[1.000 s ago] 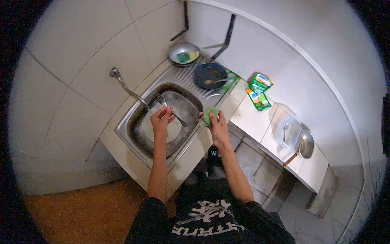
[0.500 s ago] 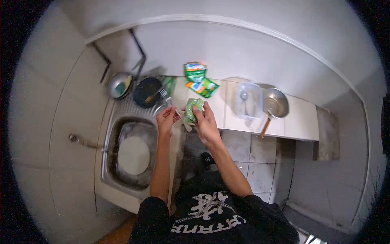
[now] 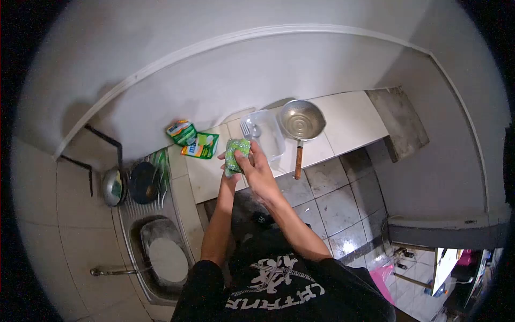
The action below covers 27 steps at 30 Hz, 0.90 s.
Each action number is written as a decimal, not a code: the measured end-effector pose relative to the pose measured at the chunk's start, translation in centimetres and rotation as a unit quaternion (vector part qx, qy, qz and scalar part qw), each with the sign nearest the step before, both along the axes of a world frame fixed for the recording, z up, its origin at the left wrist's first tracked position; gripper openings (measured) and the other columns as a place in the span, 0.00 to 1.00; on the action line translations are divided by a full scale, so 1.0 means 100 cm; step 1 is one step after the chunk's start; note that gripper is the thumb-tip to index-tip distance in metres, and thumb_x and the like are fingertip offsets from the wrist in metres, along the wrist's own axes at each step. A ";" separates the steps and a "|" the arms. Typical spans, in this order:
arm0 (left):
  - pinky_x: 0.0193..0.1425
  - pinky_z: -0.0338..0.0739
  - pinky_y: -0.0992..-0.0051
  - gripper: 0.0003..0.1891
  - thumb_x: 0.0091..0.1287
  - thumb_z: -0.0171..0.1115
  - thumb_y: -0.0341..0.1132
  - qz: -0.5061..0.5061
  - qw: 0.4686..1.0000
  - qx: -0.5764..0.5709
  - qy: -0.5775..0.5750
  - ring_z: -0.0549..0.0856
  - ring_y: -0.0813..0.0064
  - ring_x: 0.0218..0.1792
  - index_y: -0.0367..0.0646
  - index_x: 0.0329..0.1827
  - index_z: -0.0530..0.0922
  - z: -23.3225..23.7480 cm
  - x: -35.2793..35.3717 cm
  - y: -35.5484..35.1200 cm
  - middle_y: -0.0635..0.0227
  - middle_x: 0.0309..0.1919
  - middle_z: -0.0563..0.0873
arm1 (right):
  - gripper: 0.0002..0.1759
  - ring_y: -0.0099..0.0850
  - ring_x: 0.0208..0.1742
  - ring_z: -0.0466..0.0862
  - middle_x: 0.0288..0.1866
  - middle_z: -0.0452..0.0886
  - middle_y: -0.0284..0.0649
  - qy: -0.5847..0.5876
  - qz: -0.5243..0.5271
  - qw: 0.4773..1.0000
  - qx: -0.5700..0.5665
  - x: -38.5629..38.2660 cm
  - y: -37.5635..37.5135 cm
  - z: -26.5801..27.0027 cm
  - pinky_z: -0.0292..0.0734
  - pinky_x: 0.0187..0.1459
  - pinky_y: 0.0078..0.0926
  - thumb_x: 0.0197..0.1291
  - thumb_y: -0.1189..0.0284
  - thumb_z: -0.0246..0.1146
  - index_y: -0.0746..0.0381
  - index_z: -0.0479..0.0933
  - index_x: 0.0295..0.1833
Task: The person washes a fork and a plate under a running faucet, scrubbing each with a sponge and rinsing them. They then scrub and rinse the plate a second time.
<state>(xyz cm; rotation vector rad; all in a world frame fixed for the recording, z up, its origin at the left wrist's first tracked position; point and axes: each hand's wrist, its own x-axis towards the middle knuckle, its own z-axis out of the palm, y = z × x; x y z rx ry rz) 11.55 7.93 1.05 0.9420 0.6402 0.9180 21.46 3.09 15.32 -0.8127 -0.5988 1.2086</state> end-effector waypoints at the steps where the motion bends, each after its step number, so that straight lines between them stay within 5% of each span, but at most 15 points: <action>1: 0.42 0.73 0.77 0.32 0.51 0.60 0.52 -0.013 1.000 0.002 0.002 0.76 0.79 0.43 0.43 0.56 0.66 -0.008 -0.004 -0.008 0.72 0.43 0.76 | 0.17 0.28 0.35 0.78 0.42 0.74 0.44 0.000 -0.008 1.000 0.001 0.003 0.001 -0.005 0.73 0.39 0.22 0.61 0.73 0.50 0.68 0.58 0.52; 4: 0.40 0.74 0.77 0.28 0.52 0.59 0.48 -0.044 0.999 0.006 0.006 0.77 0.78 0.40 0.43 0.54 0.67 -0.005 0.073 0.048 0.71 0.40 0.78 | 0.21 0.30 0.39 0.77 0.46 0.72 0.47 -0.046 -0.072 0.996 -0.019 0.013 0.007 -0.040 0.73 0.41 0.24 0.61 0.72 0.51 0.71 0.57 0.56; 8: 0.38 0.75 0.77 0.23 0.55 0.58 0.42 -0.066 0.998 0.012 0.015 0.79 0.77 0.36 0.42 0.52 0.69 -0.025 0.093 0.053 0.69 0.35 0.80 | 0.26 0.30 0.46 0.73 0.52 0.68 0.49 0.012 0.004 1.000 -0.022 0.046 -0.013 0.008 0.70 0.46 0.23 0.60 0.71 0.52 0.73 0.54 0.59; 11: 0.37 0.75 0.77 0.19 0.56 0.57 0.38 -0.076 0.997 0.016 0.023 0.80 0.76 0.33 0.42 0.50 0.71 -0.039 0.100 0.065 0.68 0.32 0.81 | 0.25 0.29 0.49 0.72 0.51 0.69 0.48 0.027 -0.094 0.993 -0.064 0.064 -0.016 0.001 0.68 0.48 0.23 0.60 0.72 0.51 0.72 0.54 0.59; 12: 0.31 0.77 0.76 0.12 0.52 0.60 0.32 -0.013 0.984 0.104 0.147 0.82 0.71 0.26 0.38 0.40 0.75 -0.101 0.113 0.097 0.64 0.24 0.82 | 0.22 0.28 0.47 0.72 0.49 0.71 0.46 0.001 -0.152 0.986 -0.074 0.073 -0.011 -0.021 0.69 0.47 0.23 0.61 0.73 0.50 0.71 0.56 0.57; 13: 0.31 0.77 0.76 0.12 0.52 0.60 0.32 -0.010 0.984 0.104 0.148 0.82 0.71 0.26 0.38 0.40 0.75 -0.082 0.117 0.093 0.64 0.24 0.82 | 0.19 0.28 0.46 0.73 0.47 0.72 0.44 -0.025 -0.208 0.974 -0.084 0.080 -0.009 -0.033 0.69 0.47 0.23 0.61 0.74 0.50 0.70 0.58 0.55; 15: 0.30 0.77 0.74 0.10 0.47 0.63 0.28 -0.022 0.902 0.071 0.426 0.83 0.69 0.26 0.36 0.33 0.75 -0.022 0.124 0.074 0.59 0.25 0.82 | 0.15 0.29 0.41 0.75 0.42 0.74 0.46 -0.007 -0.201 0.978 -0.052 0.092 -0.011 -0.032 0.71 0.44 0.24 0.61 0.74 0.49 0.68 0.60 0.52; 17: 0.31 0.77 0.74 0.10 0.44 0.65 0.28 -0.030 0.908 0.091 0.407 0.83 0.68 0.27 0.36 0.29 0.75 -0.025 0.121 0.072 0.58 0.25 0.82 | 0.12 0.31 0.35 0.78 0.38 0.77 0.48 0.013 -0.192 0.981 -0.021 0.098 -0.013 -0.025 0.73 0.42 0.26 0.62 0.73 0.47 0.66 0.62 0.49; 19: 0.32 0.78 0.75 0.12 0.45 0.66 0.28 0.012 0.840 0.261 0.475 0.83 0.70 0.27 0.36 0.32 0.75 -0.031 0.119 0.073 0.57 0.25 0.82 | 0.11 0.32 0.35 0.78 0.38 0.77 0.48 0.035 -0.184 0.982 0.001 0.098 -0.016 -0.011 0.73 0.42 0.27 0.62 0.72 0.46 0.65 0.62 0.48; 27: 0.36 0.77 0.79 0.08 0.55 0.59 0.25 0.004 0.937 0.173 0.305 0.83 0.72 0.31 0.31 0.36 0.74 0.038 0.070 0.051 0.58 0.27 0.82 | 0.11 0.31 0.35 0.77 0.38 0.77 0.48 0.036 -0.120 0.992 -0.008 0.079 -0.004 0.006 0.73 0.41 0.28 0.62 0.73 0.46 0.65 0.62 0.48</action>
